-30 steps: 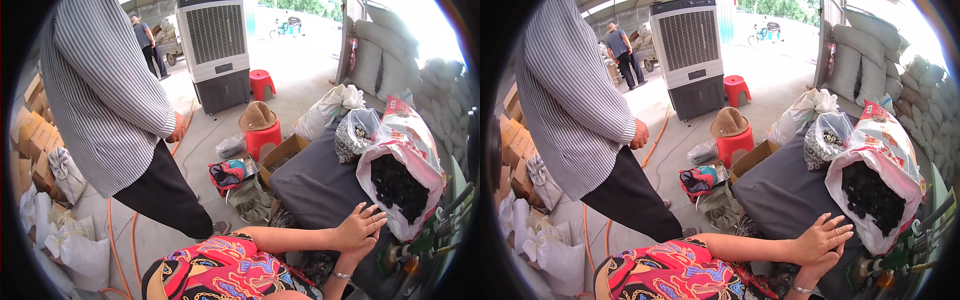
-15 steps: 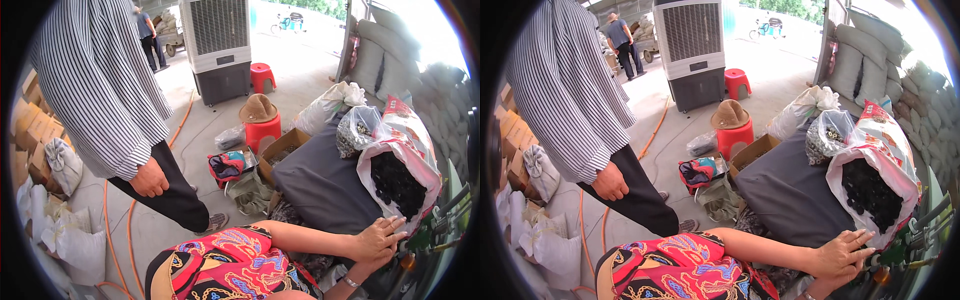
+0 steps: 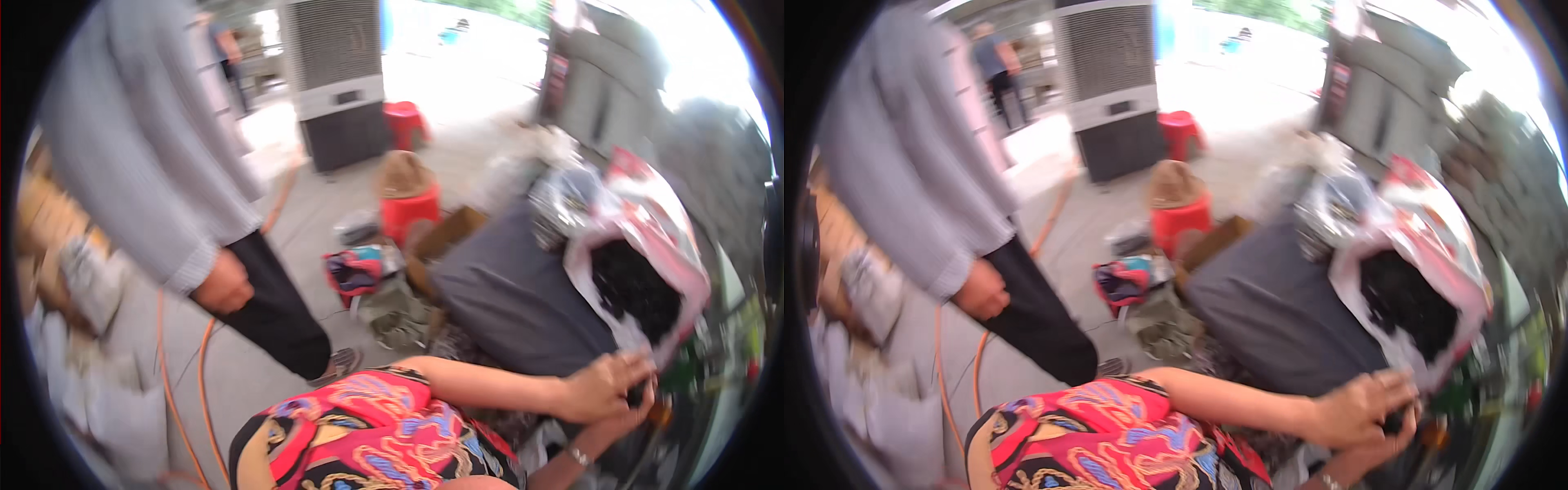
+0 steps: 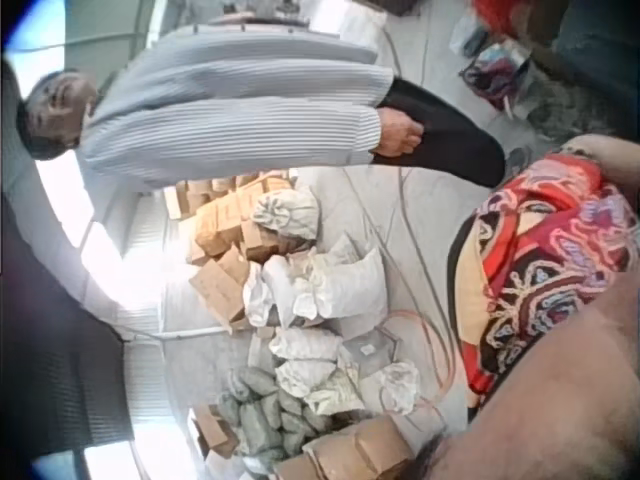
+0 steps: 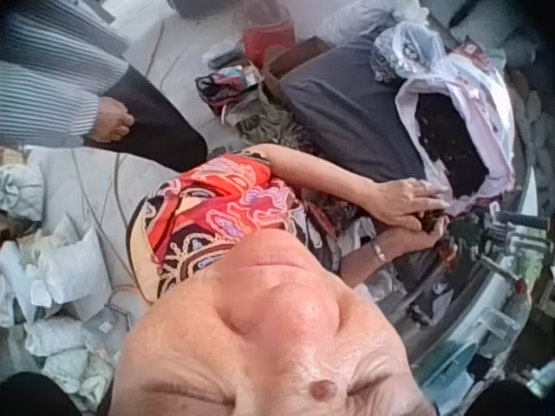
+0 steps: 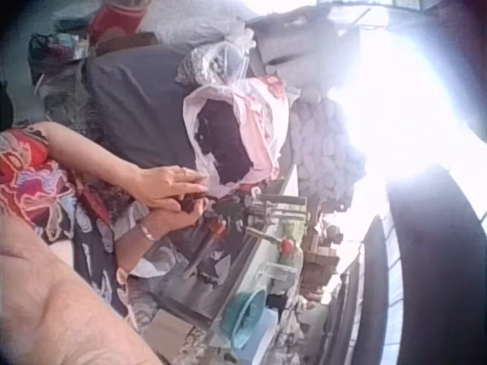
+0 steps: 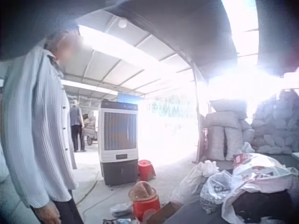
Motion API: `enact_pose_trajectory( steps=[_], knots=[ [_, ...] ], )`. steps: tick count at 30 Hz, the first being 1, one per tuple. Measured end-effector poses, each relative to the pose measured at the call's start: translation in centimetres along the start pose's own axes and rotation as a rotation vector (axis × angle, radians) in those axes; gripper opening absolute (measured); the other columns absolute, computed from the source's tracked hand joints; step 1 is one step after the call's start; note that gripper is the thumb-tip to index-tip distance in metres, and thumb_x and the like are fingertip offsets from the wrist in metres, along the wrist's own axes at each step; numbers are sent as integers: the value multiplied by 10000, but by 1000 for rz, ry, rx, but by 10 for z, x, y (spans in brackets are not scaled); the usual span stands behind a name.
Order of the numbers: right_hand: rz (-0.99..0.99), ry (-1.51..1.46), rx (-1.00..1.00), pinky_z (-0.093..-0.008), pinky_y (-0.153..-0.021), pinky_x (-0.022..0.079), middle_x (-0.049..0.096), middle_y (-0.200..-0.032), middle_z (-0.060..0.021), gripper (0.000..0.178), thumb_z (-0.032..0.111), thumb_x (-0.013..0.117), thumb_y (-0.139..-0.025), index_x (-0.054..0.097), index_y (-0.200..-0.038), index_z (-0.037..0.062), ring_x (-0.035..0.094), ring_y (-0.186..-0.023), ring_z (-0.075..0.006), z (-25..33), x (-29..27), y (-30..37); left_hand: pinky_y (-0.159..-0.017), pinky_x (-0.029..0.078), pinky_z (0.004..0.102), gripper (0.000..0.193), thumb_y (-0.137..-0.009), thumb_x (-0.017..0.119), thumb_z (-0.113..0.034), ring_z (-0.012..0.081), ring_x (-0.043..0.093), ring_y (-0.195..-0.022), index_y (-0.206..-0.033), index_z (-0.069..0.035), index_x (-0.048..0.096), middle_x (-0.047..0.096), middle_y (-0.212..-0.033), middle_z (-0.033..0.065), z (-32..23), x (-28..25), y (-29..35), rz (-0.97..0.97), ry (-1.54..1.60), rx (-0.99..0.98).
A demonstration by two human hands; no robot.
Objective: The person assembles small mechanical components by hand, placing metal inserts into black rubber rings and arranging them on a table. They use a hammer to secure the components and operate a green manual press machine to process the items.
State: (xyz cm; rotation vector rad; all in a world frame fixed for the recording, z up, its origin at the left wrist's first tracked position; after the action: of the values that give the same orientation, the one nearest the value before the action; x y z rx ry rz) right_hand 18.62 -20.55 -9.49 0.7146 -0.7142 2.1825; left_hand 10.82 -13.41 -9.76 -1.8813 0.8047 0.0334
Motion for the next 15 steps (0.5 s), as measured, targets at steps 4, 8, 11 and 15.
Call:
enact_pose_trajectory(
  steps=[4, 8, 11, 15],
  knots=[
    [123, -440, -64, -271, -505, 403, 602, -1044, -144, 201, 60, 538, -807, 601, -991, 7, 557, -939, -173, 25, 32, -16, -999, 406, 482, 302, -696, 713, -149, 399, 499, -1194, -963, -12, 687, 519, -1295, 190, 20, -41, -8, 55, -250, 92],
    [-43, -148, -532, -276, -546, 434, 577, -1035, -153, 160, 15, 583, -786, 567, -945, 15, 546, -925, -228, 137, 45, -9, -917, 472, 425, 520, -817, 643, -78, 375, 513, -1212, -1311, -12, 498, 436, -1399, 230, 40, -38, -1, 22, 157, -220],
    [-390, 337, -1012, -285, -570, 452, 611, -975, -147, 138, -12, 617, -758, 589, -890, 15, 567, -898, -225, 237, 25, -7, -843, 506, 371, 504, -831, 642, -77, 330, 565, -1159, -1311, -12, 502, 424, -1415, 229, 47, -22, 0, 79, 249, -221],
    [-809, 1000, -1078, -254, -513, 423, 676, -817, -69, 151, 37, 668, -752, 656, -902, 44, 611, -687, -135, 336, -41, -19, -789, 523, 341, 471, -827, 656, -79, 301, 619, -1075, -1279, -13, 538, 449, -1399, 225, 59, -14, 6, 110, 230, -235]
  ],
)
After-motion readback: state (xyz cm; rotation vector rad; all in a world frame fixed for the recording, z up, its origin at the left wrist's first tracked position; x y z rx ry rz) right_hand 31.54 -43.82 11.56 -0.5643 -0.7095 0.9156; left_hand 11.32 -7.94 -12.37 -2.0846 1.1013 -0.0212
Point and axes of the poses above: each hand's wrist, its own y-axis away from the middle knuckle, its own x-axis out of the palm, z = x × y, the point moved 1 cm from there along -y, towards the middle knuckle
